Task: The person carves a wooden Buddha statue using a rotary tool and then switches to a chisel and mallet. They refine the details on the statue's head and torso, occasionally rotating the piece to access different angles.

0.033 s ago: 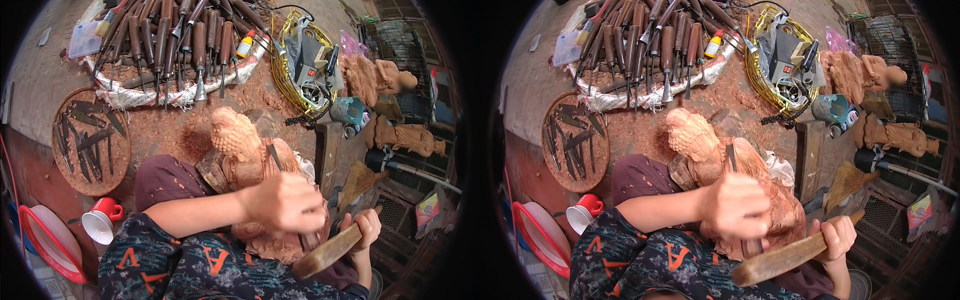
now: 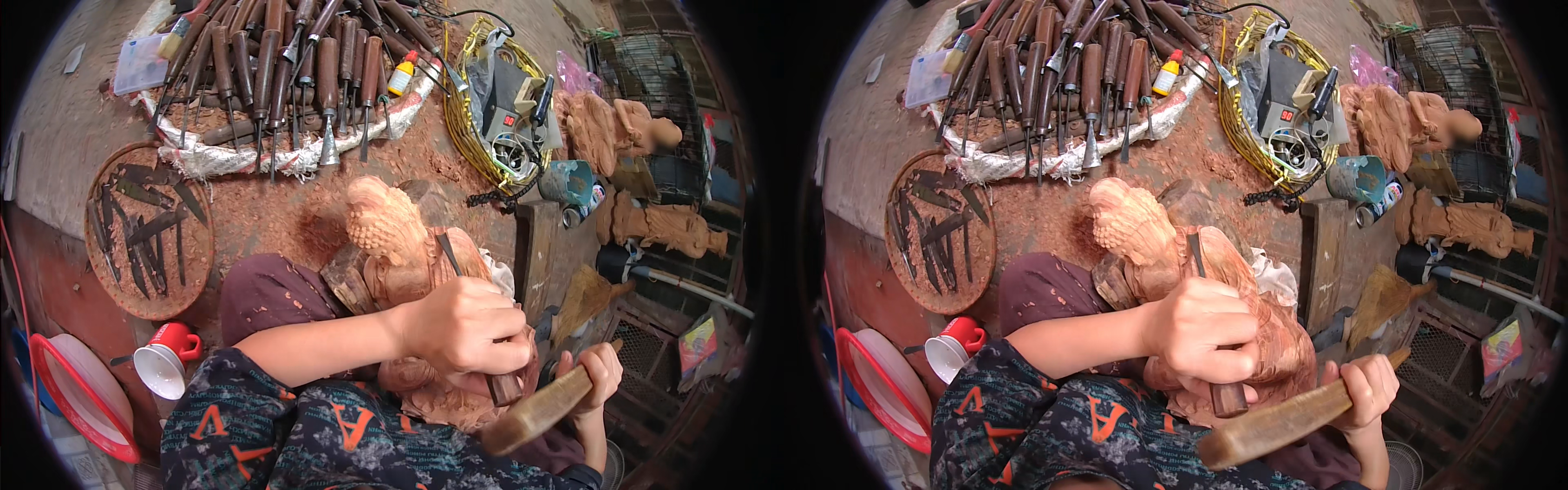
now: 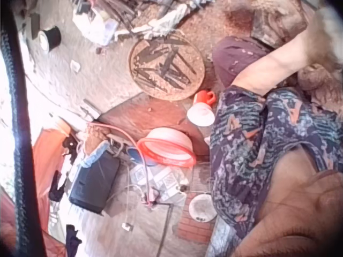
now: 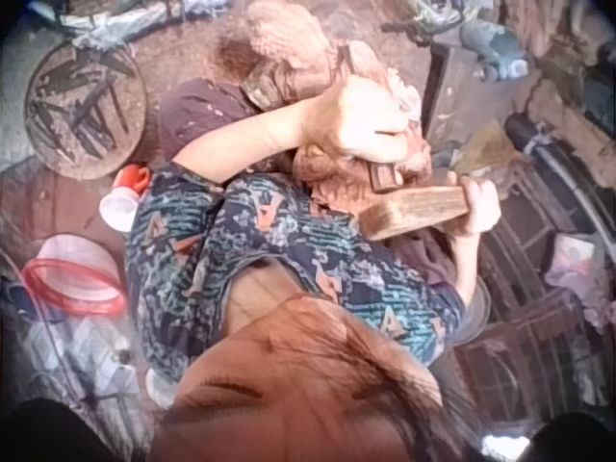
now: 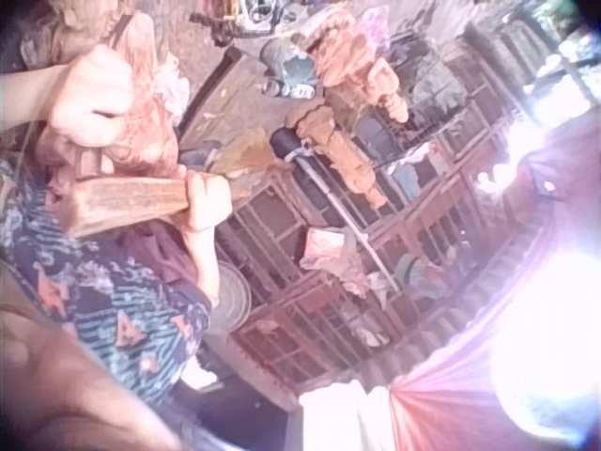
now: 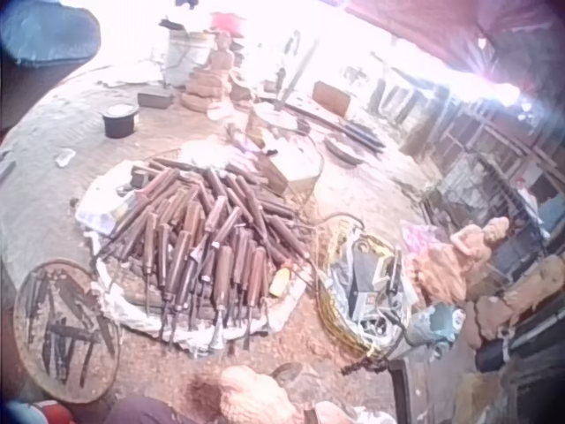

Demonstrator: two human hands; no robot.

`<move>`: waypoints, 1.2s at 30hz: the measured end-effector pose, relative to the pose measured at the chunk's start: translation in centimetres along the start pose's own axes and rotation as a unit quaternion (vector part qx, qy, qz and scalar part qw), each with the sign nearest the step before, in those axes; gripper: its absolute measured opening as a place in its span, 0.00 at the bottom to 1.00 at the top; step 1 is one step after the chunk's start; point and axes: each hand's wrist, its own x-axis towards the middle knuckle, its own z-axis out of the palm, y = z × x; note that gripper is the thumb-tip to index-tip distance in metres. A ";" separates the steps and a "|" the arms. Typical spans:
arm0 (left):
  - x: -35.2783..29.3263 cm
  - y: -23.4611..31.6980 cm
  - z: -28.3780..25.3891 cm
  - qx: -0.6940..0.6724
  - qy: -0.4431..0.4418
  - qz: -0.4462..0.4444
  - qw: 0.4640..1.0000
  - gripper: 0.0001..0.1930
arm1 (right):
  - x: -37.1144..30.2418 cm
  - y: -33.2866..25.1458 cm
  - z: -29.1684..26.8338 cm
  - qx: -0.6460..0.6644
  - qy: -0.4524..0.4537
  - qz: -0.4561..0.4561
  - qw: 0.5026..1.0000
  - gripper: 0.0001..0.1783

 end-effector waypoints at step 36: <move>-0.4 0.3 0.5 -0.017 0.023 0.014 0.999 0.15 | -0.2 0.8 1.3 0.056 0.109 -0.022 0.992 0.14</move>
